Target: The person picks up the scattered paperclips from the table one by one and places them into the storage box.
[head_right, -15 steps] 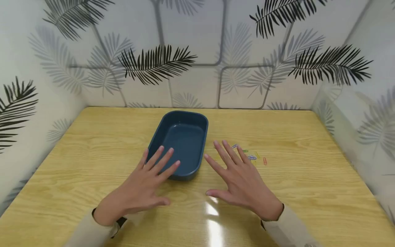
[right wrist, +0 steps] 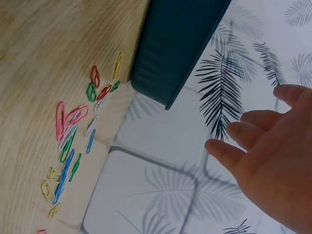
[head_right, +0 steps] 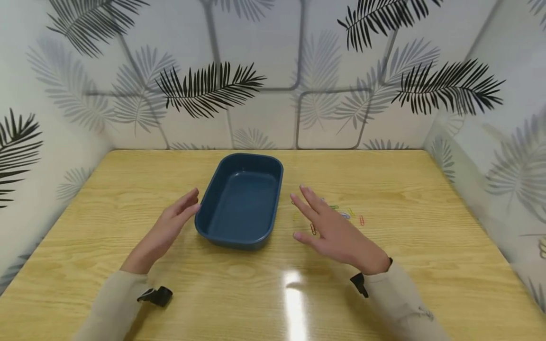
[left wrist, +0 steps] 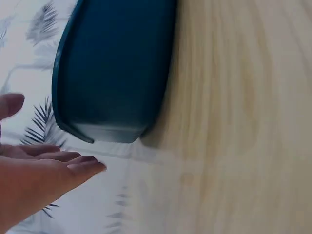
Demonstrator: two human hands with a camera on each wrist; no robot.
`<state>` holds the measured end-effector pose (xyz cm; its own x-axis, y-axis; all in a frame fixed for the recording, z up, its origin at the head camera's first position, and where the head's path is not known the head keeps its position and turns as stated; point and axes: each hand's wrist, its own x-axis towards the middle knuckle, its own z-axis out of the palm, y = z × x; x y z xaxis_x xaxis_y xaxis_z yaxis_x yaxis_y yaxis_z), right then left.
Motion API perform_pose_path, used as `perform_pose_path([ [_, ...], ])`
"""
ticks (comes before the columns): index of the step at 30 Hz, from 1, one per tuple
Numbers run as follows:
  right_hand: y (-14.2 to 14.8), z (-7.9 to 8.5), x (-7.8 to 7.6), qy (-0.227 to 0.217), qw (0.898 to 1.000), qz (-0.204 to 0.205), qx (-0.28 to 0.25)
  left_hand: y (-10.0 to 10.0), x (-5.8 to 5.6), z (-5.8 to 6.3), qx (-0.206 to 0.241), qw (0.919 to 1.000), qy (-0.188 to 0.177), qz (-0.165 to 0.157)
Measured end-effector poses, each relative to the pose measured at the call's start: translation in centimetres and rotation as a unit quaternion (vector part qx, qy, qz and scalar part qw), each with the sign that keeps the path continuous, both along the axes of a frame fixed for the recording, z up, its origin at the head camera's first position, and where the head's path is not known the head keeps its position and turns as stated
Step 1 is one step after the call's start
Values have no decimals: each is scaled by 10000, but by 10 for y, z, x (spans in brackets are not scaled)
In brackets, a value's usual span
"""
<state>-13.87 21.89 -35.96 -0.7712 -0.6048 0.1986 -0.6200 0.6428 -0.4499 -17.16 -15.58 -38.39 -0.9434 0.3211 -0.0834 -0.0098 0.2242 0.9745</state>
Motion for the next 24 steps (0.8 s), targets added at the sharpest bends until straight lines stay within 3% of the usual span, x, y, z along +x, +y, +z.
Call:
perform_pose_path([
  [2, 2, 3, -2, -257, 9995, -107, -167, -2, -3, -4, 677, 9967, -407, 171],
  [5, 6, 6, -7, -534, 9973, -249, -432, -2, -5, -9, 1552, 9836, -874, 286],
  [8, 10, 9, -13, -735, 9939, -397, -719, -2, -6, -15, 2006, 9714, -1205, 392],
  [12, 17, 10, -23, -949, 9868, -564, -1188, -2, -7, -22, 2017, 9694, -1343, 395],
  [18, 32, 11, -41, -1083, 9766, -1101, -1498, -1, -8, -27, 2025, 9721, -1126, 357],
  [24, 61, 8, -61, -1756, 9524, -1765, -1762, -1, -7, -28, 2040, 9727, -1040, 380],
])
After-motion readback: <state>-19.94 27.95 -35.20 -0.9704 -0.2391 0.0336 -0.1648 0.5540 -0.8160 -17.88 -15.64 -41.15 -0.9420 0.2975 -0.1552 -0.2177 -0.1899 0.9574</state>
